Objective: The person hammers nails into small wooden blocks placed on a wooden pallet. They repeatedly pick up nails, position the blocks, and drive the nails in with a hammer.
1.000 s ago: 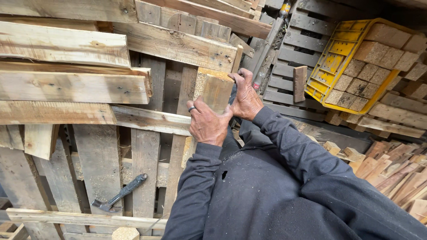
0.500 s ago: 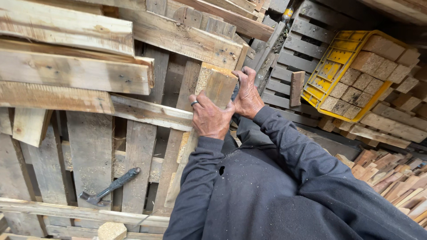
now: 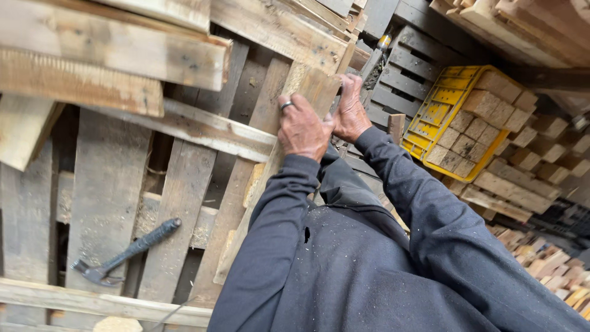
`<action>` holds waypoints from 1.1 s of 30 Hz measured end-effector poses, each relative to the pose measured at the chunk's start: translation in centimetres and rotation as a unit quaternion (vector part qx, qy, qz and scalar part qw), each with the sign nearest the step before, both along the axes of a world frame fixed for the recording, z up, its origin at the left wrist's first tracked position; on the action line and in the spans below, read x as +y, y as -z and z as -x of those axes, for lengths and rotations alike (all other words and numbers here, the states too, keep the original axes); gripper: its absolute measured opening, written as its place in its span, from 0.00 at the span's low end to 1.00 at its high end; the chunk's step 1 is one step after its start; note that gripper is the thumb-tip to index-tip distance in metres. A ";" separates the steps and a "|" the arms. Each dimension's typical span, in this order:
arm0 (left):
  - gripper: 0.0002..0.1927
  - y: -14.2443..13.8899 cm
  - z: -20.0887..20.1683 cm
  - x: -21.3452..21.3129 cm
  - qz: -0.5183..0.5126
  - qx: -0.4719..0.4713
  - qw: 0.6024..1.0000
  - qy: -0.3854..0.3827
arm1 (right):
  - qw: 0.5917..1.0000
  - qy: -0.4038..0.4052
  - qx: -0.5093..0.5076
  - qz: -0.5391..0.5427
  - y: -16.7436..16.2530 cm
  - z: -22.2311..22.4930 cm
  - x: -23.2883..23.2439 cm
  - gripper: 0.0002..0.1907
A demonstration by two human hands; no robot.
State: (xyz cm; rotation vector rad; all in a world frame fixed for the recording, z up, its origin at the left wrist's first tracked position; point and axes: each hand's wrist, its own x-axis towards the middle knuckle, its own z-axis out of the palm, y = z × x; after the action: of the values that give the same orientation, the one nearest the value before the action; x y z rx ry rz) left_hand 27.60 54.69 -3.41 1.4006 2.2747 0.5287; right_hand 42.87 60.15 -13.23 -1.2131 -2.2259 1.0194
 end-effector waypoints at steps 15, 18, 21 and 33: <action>0.08 -0.8 18.3 -25.7 -0.332 -0.691 0.408 -0.497 | 0.984 -0.160 0.053 -0.055 -22.8 13.4 -12.5 0.14; 0.11 -2.3 21.5 -34.0 -0.398 -0.714 0.341 -0.464 | 0.930 -0.359 0.069 0.027 -20.3 24.4 -17.4 0.16; 0.15 -3.5 22.1 -39.4 -0.432 -0.688 0.343 -0.472 | 0.861 -0.508 0.008 -0.035 -14.3 33.8 -23.0 0.18; 0.08 -4.3 22.0 -45.6 -0.509 -0.730 0.286 -0.355 | 0.774 -0.560 -0.254 -0.153 -5.5 47.2 -33.5 0.28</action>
State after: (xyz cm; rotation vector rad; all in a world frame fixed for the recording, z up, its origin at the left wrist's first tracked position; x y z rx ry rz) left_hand 5.64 9.12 0.87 -0.4677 0.4274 2.3799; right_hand -4.31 26.66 -7.71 0.1738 -3.4568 0.5848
